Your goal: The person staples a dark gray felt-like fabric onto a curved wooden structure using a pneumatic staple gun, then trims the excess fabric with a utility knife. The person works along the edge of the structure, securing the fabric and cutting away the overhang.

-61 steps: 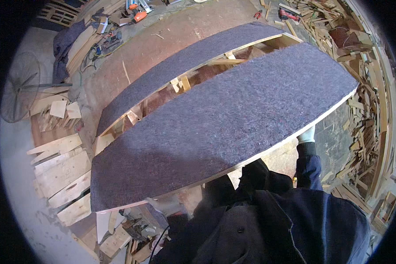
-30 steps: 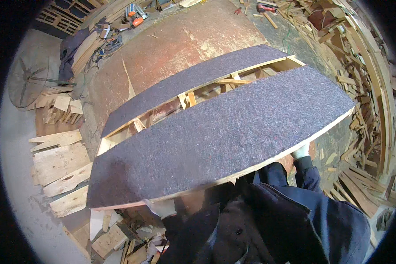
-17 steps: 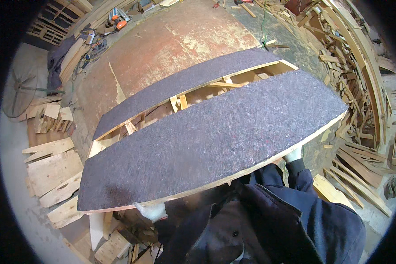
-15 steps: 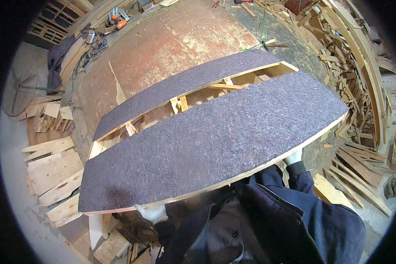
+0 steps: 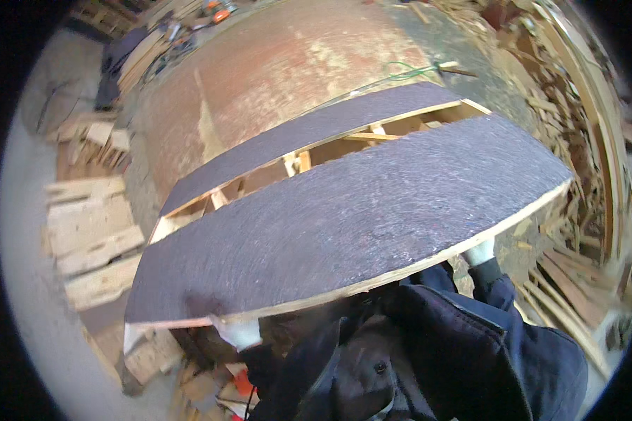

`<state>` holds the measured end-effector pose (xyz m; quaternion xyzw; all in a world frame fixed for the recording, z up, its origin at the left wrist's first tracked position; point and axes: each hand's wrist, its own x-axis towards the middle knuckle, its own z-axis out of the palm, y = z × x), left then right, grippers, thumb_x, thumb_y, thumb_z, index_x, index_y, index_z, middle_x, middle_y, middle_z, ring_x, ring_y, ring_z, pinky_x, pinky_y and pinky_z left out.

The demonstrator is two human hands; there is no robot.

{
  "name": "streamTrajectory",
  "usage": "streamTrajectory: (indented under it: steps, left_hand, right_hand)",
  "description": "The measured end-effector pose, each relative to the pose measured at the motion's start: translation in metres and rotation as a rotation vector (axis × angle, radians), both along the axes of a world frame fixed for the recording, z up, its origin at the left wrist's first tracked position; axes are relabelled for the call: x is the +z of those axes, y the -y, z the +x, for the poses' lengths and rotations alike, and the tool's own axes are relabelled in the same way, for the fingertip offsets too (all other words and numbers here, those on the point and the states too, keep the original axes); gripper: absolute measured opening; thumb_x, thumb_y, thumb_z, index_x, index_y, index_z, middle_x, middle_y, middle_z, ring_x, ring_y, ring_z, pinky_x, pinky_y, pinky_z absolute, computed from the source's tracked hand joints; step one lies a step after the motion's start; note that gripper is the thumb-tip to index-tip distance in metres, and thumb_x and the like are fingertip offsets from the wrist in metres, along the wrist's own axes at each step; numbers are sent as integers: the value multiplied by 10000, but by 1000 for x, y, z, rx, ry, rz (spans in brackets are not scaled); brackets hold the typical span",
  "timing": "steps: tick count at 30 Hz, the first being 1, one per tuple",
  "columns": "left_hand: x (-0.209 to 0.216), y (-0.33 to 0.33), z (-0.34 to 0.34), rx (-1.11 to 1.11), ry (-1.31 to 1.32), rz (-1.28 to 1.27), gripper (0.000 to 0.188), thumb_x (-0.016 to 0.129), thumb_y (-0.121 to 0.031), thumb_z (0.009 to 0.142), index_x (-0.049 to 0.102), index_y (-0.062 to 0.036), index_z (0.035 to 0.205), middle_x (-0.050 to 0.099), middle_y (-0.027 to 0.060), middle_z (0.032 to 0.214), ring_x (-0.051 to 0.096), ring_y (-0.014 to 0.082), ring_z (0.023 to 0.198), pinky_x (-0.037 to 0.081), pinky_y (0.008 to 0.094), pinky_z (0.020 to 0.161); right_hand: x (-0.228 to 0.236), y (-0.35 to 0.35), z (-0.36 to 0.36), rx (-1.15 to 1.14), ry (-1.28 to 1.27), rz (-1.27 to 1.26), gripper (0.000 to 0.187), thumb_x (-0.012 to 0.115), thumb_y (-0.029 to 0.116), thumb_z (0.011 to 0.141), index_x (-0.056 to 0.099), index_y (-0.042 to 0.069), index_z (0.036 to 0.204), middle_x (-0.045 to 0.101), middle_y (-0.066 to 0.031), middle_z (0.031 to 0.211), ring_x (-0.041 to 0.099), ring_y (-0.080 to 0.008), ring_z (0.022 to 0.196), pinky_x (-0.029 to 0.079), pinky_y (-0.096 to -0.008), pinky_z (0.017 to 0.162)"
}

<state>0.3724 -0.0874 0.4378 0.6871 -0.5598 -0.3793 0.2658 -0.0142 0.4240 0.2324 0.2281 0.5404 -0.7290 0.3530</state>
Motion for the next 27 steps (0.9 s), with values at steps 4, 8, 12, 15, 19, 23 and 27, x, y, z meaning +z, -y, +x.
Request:
streamTrajectory:
  steps: [4,8,12,15,19,23,27]
  left_hand:
    - [-12,23,31,185,-214,105,435,458,-446,1016,529,-85,1248,593,83,1125,583,264,1042,478,479,928]
    - [-8,26,3,305,-740,242,476,446,-480,1022,561,-93,1273,604,96,1210,568,279,1114,464,479,956]
    - [14,15,-31,442,-735,197,462,429,-540,1018,567,-124,1164,622,118,1010,603,286,904,507,467,799]
    - [26,18,-38,468,-686,193,460,436,-580,1003,559,-139,1045,589,105,843,606,284,760,520,445,682]
    - [38,25,-36,523,-700,237,465,420,-551,1019,557,-107,1028,588,105,842,612,274,773,522,440,704]
    - [57,21,-44,365,-645,218,470,416,-521,1029,559,-73,1029,592,106,859,611,258,789,529,428,740]
    - [75,16,-57,312,-531,228,468,408,-493,1036,564,-52,1029,612,129,901,620,255,818,538,423,760]
  right_hand:
    - [0,-9,0,-293,292,-459,626,339,516,1009,398,86,1460,449,-138,1479,401,-329,1363,320,-489,1156]
    - [8,-12,-4,-283,293,-285,590,355,497,1009,410,87,1430,463,-133,1437,419,-319,1328,339,-487,1131]
    - [15,-11,-16,-213,273,-207,554,371,477,1008,423,89,1400,477,-128,1395,438,-310,1293,359,-485,1106]
    - [22,-7,-21,-184,250,-150,528,383,463,1008,432,90,1378,487,-124,1363,451,-302,1267,373,-483,1087]
    - [36,2,-24,-154,235,-89,492,399,444,1008,444,91,1348,501,-119,1320,469,-293,1232,392,-481,1062]
    - [45,12,-31,-126,234,-54,456,416,424,1007,457,92,1317,515,-113,1278,487,-283,1197,411,-478,1037]
    - [48,14,-38,-110,224,-22,421,432,405,1007,469,93,1287,529,-108,1236,506,-273,1162,431,-476,1012]
